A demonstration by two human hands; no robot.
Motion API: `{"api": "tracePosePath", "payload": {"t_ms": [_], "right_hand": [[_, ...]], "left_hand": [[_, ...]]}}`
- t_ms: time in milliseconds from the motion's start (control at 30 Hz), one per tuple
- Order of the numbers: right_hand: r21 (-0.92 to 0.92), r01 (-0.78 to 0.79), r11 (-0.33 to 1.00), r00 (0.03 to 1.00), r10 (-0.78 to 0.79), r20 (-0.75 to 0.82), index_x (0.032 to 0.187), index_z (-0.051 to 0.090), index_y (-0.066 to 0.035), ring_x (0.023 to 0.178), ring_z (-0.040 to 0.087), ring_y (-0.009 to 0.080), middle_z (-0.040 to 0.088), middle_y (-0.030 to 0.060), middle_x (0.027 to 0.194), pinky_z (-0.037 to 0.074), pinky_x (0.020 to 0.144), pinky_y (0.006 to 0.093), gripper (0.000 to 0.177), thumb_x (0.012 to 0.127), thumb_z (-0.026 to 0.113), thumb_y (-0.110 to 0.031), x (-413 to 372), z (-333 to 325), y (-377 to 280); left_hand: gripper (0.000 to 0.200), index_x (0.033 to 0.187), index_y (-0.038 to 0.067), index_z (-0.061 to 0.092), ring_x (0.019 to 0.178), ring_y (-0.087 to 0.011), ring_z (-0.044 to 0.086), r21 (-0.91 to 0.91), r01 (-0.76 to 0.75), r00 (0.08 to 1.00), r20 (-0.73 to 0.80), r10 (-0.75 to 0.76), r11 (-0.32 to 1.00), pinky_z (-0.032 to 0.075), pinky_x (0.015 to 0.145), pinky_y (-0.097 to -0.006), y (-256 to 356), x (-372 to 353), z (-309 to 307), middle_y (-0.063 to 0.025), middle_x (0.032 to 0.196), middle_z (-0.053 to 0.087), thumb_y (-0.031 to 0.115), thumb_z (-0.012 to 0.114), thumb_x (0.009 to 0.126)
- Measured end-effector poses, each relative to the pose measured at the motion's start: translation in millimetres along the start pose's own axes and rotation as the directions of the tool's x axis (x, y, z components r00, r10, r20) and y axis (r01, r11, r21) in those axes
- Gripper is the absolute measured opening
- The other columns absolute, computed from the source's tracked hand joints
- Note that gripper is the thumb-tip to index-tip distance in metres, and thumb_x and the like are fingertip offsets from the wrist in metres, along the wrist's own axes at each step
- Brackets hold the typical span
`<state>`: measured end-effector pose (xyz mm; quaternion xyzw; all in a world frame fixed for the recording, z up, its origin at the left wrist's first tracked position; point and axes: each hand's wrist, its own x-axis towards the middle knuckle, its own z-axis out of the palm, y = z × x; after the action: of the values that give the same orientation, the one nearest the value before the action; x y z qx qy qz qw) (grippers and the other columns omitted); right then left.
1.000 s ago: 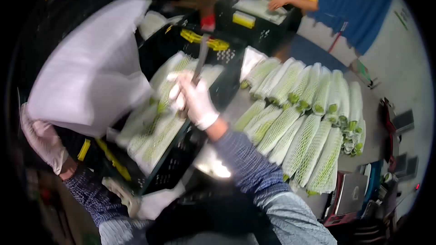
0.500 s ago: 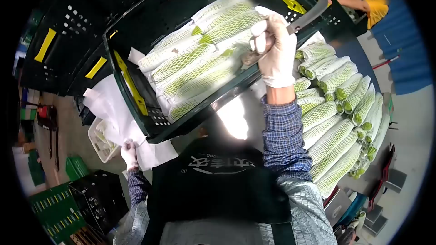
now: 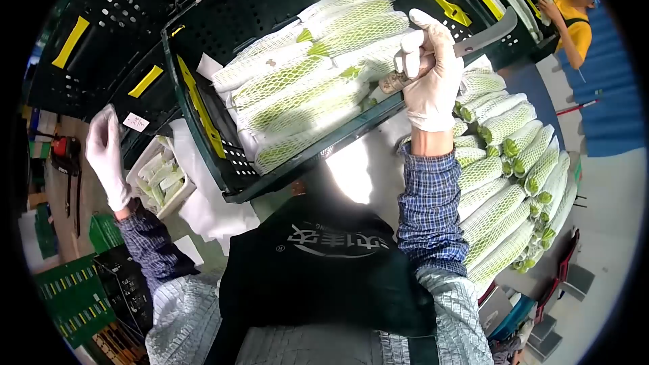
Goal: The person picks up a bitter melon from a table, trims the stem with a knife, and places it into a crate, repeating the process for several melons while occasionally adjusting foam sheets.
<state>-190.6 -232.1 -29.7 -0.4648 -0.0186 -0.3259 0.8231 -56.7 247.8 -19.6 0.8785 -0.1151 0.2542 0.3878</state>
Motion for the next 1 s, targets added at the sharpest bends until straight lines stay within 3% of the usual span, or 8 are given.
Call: {"api": "tracePosePath", "payload": {"t_ms": [133, 200, 300, 500, 600, 800, 933, 1000], "right_hand": [[0.049, 0.017, 0.999, 1.0, -0.017, -0.011, 0.113, 0.064, 0.005, 0.049, 0.05, 0.0103, 0.066, 0.0067, 0.074, 0.046, 0.048, 0.0247, 0.033, 0.101, 0.054, -0.024, 1, -2, 2], [0.062, 0.009, 0.998, 1.0, -0.009, -0.007, 0.113, 0.064, 0.005, 0.049, 0.049, 0.0103, 0.066, 0.0069, 0.074, 0.046, 0.049, 0.0249, 0.034, 0.101, 0.054, -0.024, 0, -1, 1], [0.064, -0.023, 0.998, 1.0, 0.022, 0.017, 0.114, 0.064, 0.006, 0.048, 0.049, 0.0098, 0.066, 0.007, 0.075, 0.045, 0.048, 0.0244, 0.033, 0.101, 0.052, -0.023, 3, -3, 1], [0.01, -0.035, 0.999, 0.999, 0.035, -0.017, 0.114, 0.063, 0.006, 0.048, 0.047, 0.0077, 0.064, 0.0085, 0.074, 0.046, 0.048, 0.0239, 0.032, 0.102, 0.048, -0.019, 3, 1, -1], [0.032, -0.051, 0.998, 0.998, 0.052, -0.029, 0.113, 0.064, 0.005, 0.048, 0.049, 0.0067, 0.065, 0.0085, 0.075, 0.043, 0.046, 0.0212, 0.028, 0.101, 0.052, -0.017, 3, 3, -1], [0.039, -0.042, 0.998, 0.998, 0.043, -0.037, 0.113, 0.065, 0.004, 0.049, 0.049, 0.0053, 0.066, 0.0075, 0.074, 0.039, 0.044, 0.0196, 0.028, 0.101, 0.053, -0.018, 6, 4, 1], [0.028, -0.064, 0.998, 0.996, 0.065, -0.055, 0.117, 0.061, 0.008, 0.051, 0.051, 0.0069, 0.065, 0.0072, 0.076, 0.042, 0.046, 0.0192, 0.032, 0.1, 0.052, -0.018, 7, 4, 3], [-0.008, -0.065, 0.998, 0.994, 0.064, -0.09, 0.116, 0.063, 0.007, 0.048, 0.046, 0.006, 0.065, 0.0071, 0.075, 0.038, 0.045, 0.0184, 0.031, 0.101, 0.051, -0.018, 5, 11, -2]], "left_hand": [[0.024, 0.113, 0.001, 0.068, 0.085, -0.0078, 0.064, -0.207, -0.218, 0.931, 0.247, 0.267, 0.954, 0.05, 0.077, -0.0217, 128, 32, 45, -0.0056, 0.101, 0.071, 0.011, 0.069, 0.091], [0.031, 0.119, 0.0, 0.064, 0.096, -0.0141, 0.065, -0.321, -0.178, 0.749, 0.569, 0.339, 0.93, 0.051, 0.086, -0.0276, 160, 43, 75, -0.0087, 0.11, 0.069, 0.017, 0.066, 0.093], [0.04, 0.114, -0.005, 0.062, 0.086, -0.026, 0.068, -0.297, -0.592, 0.421, 0.678, 0.602, 0.749, 0.054, 0.078, -0.0339, 145, 70, 160, -0.0189, 0.096, 0.068, 0.025, 0.069, 0.088], [0.06, 0.11, 0.0, 0.068, 0.095, -0.0347, 0.067, 0.084, -0.764, 0.037, 0.996, -0.087, 0.64, 0.053, 0.078, -0.0407, 77, 81, 310, -0.0211, 0.099, 0.07, 0.031, 0.086, 0.062], [0.037, 0.109, 0.005, 0.073, 0.101, -0.0284, 0.069, -0.17, -0.698, -0.193, 0.98, 0.046, 0.695, 0.054, 0.082, -0.0371, 25, 68, 329, -0.0164, 0.102, 0.073, 0.025, 0.071, 0.078], [0.033, 0.098, 0.002, 0.075, 0.09, -0.0282, 0.07, 0.077, -0.517, -0.069, 0.989, -0.131, 0.852, 0.055, 0.073, -0.0363, -30, 60, 364, -0.0151, 0.093, 0.073, 0.019, 0.075, 0.07], [0.026, 0.082, -0.002, 0.074, 0.073, -0.0259, 0.069, 0.293, -0.021, -0.004, 0.956, -0.293, 0.956, 0.053, 0.06, -0.0364, -13, 78, 341, -0.0138, 0.078, 0.07, 0.013, 0.077, 0.061], [0.028, 0.081, 0.0, 0.074, 0.07, -0.0257, 0.07, 0.313, -0.166, 0.172, 0.943, -0.285, 0.935, 0.054, 0.06, -0.0378, 32, 91, 316, -0.0139, 0.075, 0.07, 0.015, 0.08, 0.058]]}}
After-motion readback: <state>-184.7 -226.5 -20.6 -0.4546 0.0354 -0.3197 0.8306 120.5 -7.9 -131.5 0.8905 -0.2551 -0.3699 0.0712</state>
